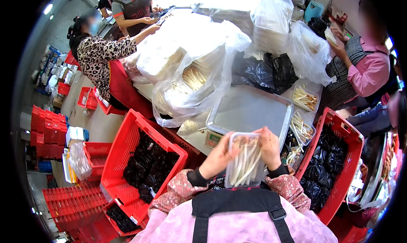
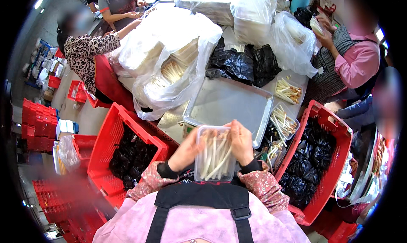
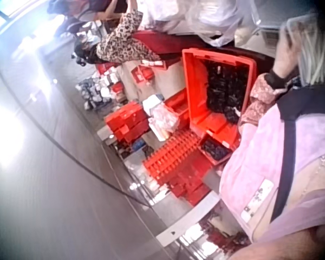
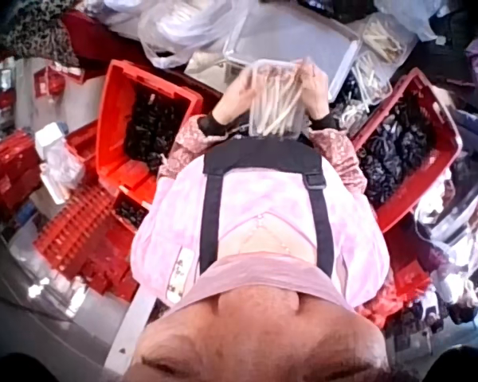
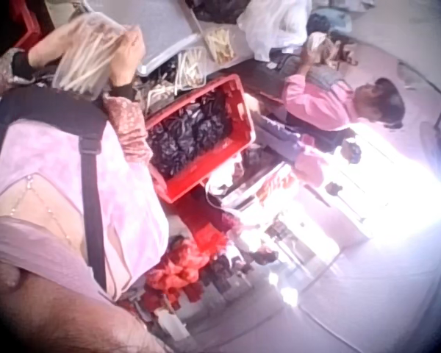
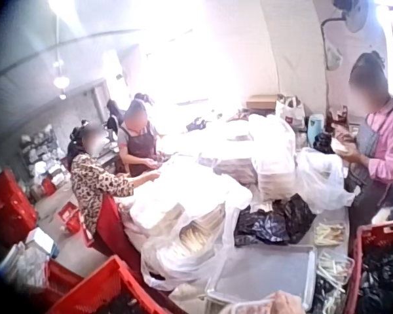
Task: The person repeatedly packs enoki mushrooms into clear plastic containers, weighs them on a digital scale, and places them into black plastic bags. The person then drops the filled bags into a red crate. The process is repeated continuously throughout the clip.
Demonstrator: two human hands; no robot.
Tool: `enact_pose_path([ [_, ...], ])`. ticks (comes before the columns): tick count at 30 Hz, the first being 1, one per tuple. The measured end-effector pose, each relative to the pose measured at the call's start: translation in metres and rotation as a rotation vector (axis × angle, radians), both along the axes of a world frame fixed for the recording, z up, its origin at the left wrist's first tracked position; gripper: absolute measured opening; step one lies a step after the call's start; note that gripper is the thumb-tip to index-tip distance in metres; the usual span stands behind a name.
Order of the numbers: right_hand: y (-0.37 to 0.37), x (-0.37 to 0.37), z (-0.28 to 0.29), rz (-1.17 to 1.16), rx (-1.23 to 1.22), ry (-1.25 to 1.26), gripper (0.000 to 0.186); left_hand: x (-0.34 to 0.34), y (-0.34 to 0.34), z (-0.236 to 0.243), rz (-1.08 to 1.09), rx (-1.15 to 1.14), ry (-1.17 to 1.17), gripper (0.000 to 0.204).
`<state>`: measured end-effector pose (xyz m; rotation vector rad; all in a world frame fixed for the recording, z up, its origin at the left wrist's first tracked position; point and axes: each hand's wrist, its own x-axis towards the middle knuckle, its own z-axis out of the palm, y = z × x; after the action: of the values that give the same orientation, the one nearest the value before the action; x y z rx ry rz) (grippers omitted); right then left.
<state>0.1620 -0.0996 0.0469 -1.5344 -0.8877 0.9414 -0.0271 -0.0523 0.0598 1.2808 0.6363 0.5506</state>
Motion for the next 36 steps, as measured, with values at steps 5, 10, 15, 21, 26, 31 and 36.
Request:
enact_pose_path([
  [5, 0.009, 0.011, -0.004, 0.095, 0.029, 0.152, 0.044, -0.012, -0.016, -0.019, 0.014, -0.288, 0.011, 0.041],
  [10, -0.009, -0.014, -0.009, 0.189, -0.052, -0.177, 0.05, -0.008, 0.007, -0.009, 0.216, -0.26, -0.096, 0.039],
  [15, -0.003, 0.001, -0.02, 0.088, -0.085, -0.167, 0.054, 0.004, -0.011, -0.013, 0.092, -0.284, -0.101, 0.063],
  [21, -0.017, -0.008, -0.02, 0.077, -0.071, -0.01, 0.044, 0.011, 0.001, -0.015, 0.167, -0.396, -0.115, 0.048],
  [26, -0.012, 0.003, -0.048, 0.122, -0.102, -0.043, 0.043, 0.019, -0.003, -0.033, 0.115, -0.225, -0.082, 0.051],
  [31, 0.06, 0.067, -0.058, -0.088, 0.072, -0.492, 0.045, 0.011, 0.04, -0.07, 0.058, -0.419, 0.054, 0.043],
  [36, 0.157, 0.128, -0.094, -0.123, 0.092, -1.149, 0.044, 0.023, 0.077, -0.107, 0.123, 0.619, 0.875, 0.067],
])
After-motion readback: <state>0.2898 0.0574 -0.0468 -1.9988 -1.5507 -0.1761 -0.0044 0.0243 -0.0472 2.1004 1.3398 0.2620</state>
